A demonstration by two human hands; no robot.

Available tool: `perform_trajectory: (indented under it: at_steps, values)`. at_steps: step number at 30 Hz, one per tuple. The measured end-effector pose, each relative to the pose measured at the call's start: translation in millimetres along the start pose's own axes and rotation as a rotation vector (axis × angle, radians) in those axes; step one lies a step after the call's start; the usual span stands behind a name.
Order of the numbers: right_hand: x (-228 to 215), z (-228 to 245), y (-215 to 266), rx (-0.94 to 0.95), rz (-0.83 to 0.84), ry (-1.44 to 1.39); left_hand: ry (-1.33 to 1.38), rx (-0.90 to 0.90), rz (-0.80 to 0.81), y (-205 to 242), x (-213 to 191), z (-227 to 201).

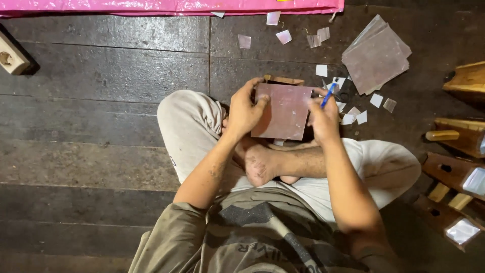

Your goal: The person sits on the floor and uses a blue pen to mark grid lines on a translucent plastic sheet. They then use scissors to cut the sheet along the marked lines into smaller squares.

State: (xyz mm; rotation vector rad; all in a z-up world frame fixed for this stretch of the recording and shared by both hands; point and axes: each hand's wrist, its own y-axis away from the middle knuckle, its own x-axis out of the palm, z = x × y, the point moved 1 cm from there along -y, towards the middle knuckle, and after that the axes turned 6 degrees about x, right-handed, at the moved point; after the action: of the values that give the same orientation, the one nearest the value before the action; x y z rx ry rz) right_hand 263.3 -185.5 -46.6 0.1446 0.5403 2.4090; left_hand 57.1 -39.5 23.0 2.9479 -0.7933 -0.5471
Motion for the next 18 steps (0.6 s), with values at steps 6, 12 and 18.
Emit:
perform_trajectory:
  at_steps: [6, 12, 18]
  values:
    - [7.7, 8.1, -0.4, -0.065, 0.068, 0.112, -0.010, -0.030, 0.001, 0.4, -3.1, -3.4]
    - [2.4, 1.1, -1.0, -0.007, 0.105, 0.048, 0.018, -0.029, 0.013, -1.7, -3.0, -4.0]
    - [4.5, 3.5, -9.4, -0.020, 0.053, 0.054, 0.062, -0.040, 0.002, -5.1, 0.5, 11.5]
